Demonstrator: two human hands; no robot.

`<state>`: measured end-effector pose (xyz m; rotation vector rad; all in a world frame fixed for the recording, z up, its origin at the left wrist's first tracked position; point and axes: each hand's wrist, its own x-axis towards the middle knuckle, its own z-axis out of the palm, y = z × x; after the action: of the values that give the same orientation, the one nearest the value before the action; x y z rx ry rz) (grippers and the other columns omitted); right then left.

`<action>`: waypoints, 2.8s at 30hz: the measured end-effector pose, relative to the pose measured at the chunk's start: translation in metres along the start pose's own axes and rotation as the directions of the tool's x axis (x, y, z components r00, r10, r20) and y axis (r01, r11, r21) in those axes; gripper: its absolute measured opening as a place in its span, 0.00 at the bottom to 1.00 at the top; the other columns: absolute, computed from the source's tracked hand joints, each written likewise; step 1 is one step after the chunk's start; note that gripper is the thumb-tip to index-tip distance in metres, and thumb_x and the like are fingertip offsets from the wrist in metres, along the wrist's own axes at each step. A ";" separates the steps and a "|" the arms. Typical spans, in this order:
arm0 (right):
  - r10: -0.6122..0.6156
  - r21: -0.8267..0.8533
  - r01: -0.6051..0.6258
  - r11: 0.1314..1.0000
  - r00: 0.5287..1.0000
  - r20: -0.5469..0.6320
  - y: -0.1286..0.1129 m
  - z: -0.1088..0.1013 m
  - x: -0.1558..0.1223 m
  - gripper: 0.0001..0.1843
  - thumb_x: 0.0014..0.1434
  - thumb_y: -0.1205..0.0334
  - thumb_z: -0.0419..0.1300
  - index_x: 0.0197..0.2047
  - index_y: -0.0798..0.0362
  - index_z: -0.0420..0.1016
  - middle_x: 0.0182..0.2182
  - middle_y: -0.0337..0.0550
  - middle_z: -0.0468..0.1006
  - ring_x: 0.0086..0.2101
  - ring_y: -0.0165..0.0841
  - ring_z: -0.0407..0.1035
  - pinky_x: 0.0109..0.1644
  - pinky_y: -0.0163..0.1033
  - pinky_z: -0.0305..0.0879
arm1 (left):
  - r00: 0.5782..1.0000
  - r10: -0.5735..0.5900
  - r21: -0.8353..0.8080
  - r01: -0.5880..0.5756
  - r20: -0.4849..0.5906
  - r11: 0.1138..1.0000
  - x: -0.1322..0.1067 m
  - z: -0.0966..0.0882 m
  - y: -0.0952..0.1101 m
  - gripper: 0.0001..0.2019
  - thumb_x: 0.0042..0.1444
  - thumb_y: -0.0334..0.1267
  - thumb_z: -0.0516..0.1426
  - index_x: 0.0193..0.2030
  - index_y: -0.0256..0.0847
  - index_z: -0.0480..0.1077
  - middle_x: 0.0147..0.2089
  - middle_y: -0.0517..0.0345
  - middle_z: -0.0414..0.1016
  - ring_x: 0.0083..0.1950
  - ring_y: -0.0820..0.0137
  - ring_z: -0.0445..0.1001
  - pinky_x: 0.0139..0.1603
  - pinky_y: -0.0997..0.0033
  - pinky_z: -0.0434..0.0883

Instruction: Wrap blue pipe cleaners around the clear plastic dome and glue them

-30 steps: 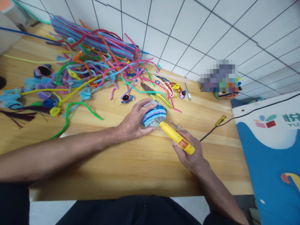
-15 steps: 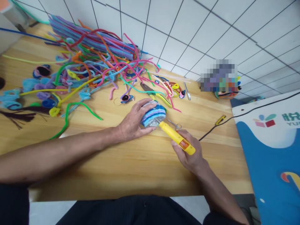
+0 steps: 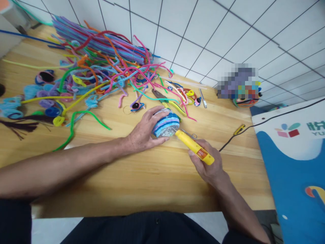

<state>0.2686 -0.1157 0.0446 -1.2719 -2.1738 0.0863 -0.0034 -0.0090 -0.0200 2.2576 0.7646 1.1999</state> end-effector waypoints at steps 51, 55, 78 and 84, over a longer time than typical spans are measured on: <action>0.000 -0.023 0.000 1.000 1.000 -0.020 -0.002 0.001 -0.001 0.16 0.71 0.62 0.62 0.60 0.45 0.71 0.42 0.43 0.87 0.35 0.40 0.84 0.37 0.43 0.82 | 1.000 -0.013 0.009 0.013 0.002 1.000 0.000 0.000 -0.001 0.44 0.62 0.45 0.70 0.79 0.51 0.54 0.77 0.37 0.62 0.80 0.45 0.64 0.79 0.34 0.67; -0.018 -0.019 0.018 1.000 1.000 -0.010 -0.002 0.002 0.001 0.13 0.72 0.60 0.62 0.58 0.45 0.71 0.42 0.44 0.87 0.36 0.40 0.85 0.36 0.43 0.82 | 1.000 -0.015 0.005 0.015 0.013 1.000 0.000 0.000 -0.001 0.43 0.63 0.44 0.70 0.79 0.50 0.54 0.77 0.37 0.62 0.80 0.45 0.64 0.79 0.34 0.67; -0.029 -0.001 0.029 1.000 0.999 -0.017 0.002 0.007 -0.002 0.14 0.72 0.60 0.62 0.60 0.45 0.71 0.45 0.44 0.87 0.38 0.39 0.85 0.39 0.42 0.82 | 0.999 0.018 -0.027 -0.019 -0.028 0.999 0.000 0.001 -0.005 0.43 0.63 0.46 0.70 0.79 0.51 0.56 0.76 0.39 0.64 0.79 0.45 0.66 0.79 0.35 0.68; -0.004 -0.020 0.003 1.000 0.999 -0.049 0.004 0.008 -0.002 0.14 0.72 0.61 0.62 0.59 0.45 0.71 0.41 0.42 0.87 0.35 0.38 0.84 0.36 0.41 0.81 | 0.999 0.029 -0.022 -0.030 -0.031 0.999 0.000 0.001 -0.005 0.42 0.64 0.45 0.70 0.80 0.51 0.55 0.76 0.38 0.63 0.79 0.45 0.66 0.78 0.34 0.68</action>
<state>0.2679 -0.1133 0.0362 -1.2681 -2.1404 0.0321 -0.0036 -0.0053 -0.0235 2.2444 0.7281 1.2538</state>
